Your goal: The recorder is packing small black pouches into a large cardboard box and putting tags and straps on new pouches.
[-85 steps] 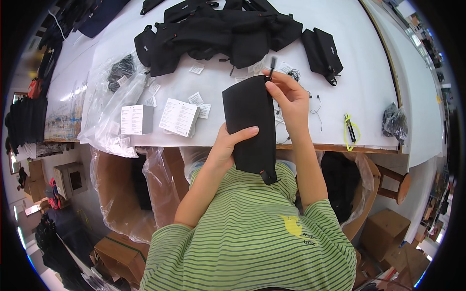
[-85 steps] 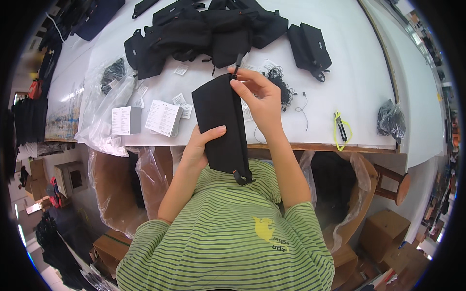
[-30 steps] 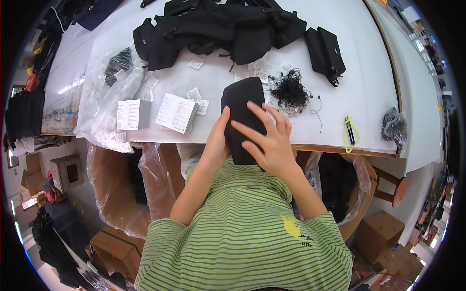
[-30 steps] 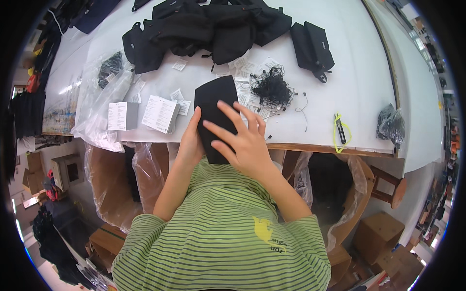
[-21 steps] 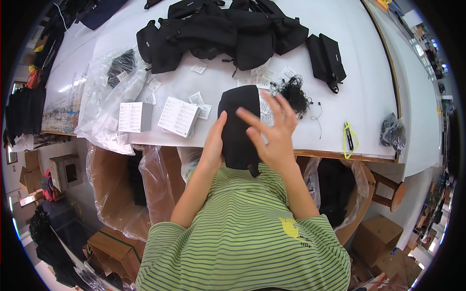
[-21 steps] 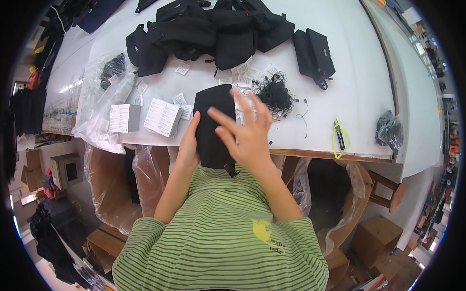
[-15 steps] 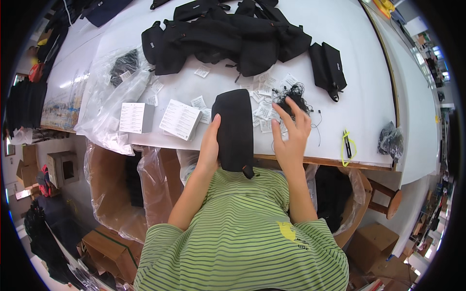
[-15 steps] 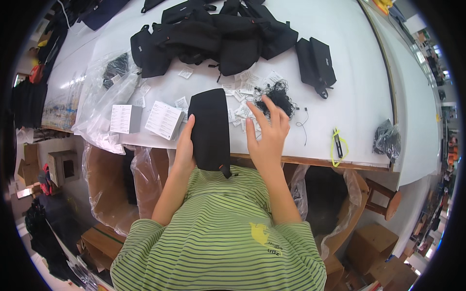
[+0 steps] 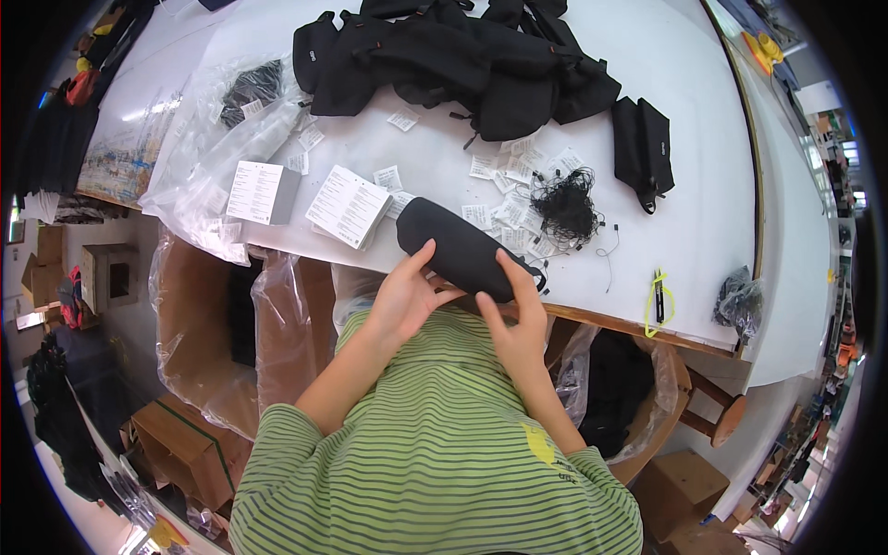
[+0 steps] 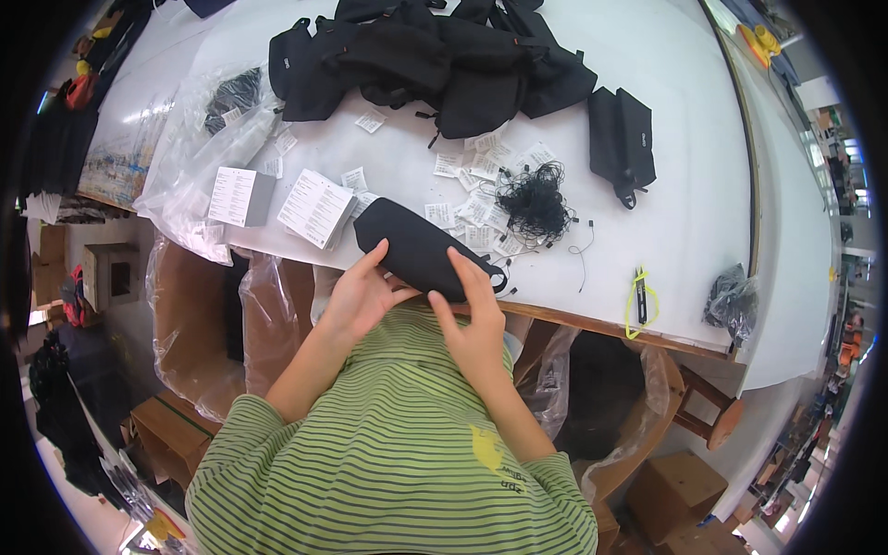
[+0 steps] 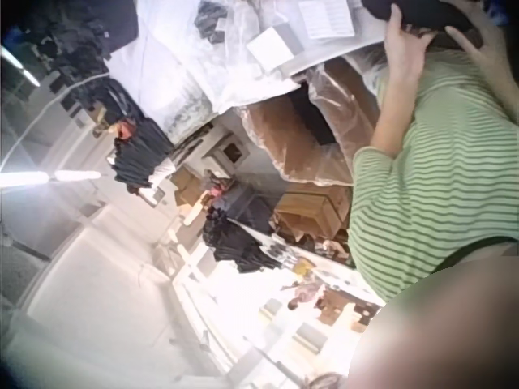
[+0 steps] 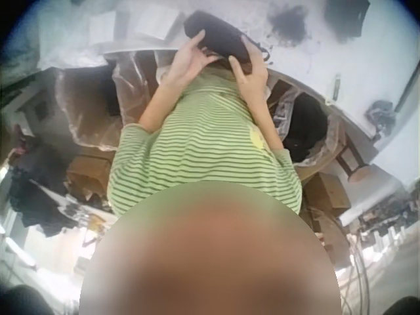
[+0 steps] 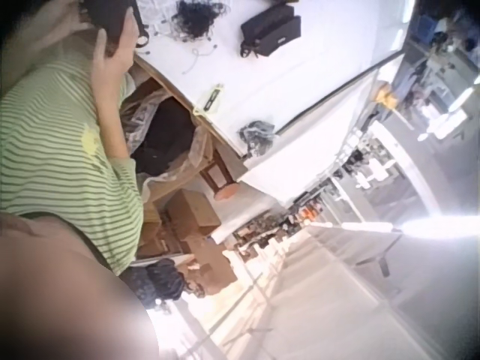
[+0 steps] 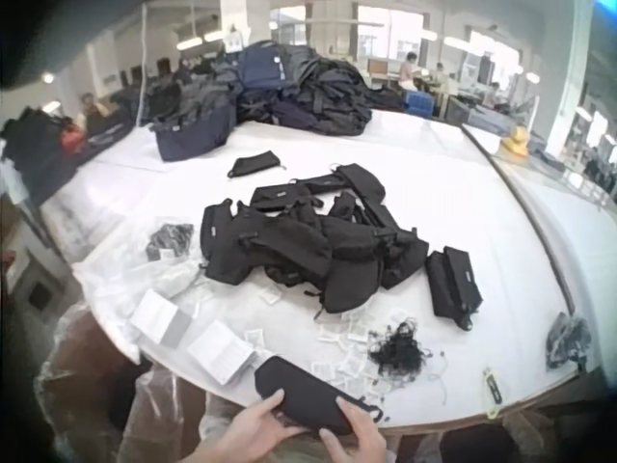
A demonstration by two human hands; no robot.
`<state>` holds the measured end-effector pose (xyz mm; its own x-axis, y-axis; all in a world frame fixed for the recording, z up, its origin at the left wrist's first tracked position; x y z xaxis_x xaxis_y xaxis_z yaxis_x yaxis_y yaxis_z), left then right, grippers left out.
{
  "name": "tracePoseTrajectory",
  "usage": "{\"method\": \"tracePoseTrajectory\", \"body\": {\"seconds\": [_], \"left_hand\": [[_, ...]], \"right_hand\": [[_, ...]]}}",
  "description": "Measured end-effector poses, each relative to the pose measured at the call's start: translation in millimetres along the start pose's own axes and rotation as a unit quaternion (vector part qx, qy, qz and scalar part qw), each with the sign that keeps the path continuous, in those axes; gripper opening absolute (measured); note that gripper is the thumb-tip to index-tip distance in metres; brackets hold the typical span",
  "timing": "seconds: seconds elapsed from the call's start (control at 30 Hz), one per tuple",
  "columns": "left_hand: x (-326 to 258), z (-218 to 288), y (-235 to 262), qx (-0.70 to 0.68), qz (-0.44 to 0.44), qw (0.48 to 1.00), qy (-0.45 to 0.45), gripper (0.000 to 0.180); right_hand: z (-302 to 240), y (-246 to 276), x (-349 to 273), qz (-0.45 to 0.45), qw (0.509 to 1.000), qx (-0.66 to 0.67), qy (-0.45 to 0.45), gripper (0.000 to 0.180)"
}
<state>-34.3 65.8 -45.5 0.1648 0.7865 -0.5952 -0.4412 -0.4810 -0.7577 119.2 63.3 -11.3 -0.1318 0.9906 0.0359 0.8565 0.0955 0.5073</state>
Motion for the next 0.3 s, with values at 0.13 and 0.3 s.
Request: {"method": "tracePoseTrajectory", "body": {"seconds": [0.13,0.3], "left_hand": [[1.4,9.0,-3.1,0.109,-0.026,0.993,-0.037,0.043],[4.4,42.7,14.8,0.365,0.04,0.865,-0.343,0.059]], "right_hand": [[37.1,-2.1,2.5,-0.033,0.956,0.253,-0.144,0.034],[41.3,1.9,3.5,-0.029,0.944,0.278,-0.177,0.028]]}}
Point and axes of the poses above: each hand's wrist, its own x-axis towards the middle knuckle, its own y-axis out of the back of the hand, z = x × y, the point moved 6 cm from there along x, towards the middle knuckle, and after that the axes turned 12 degrees about -x, right-handed, at the moved point
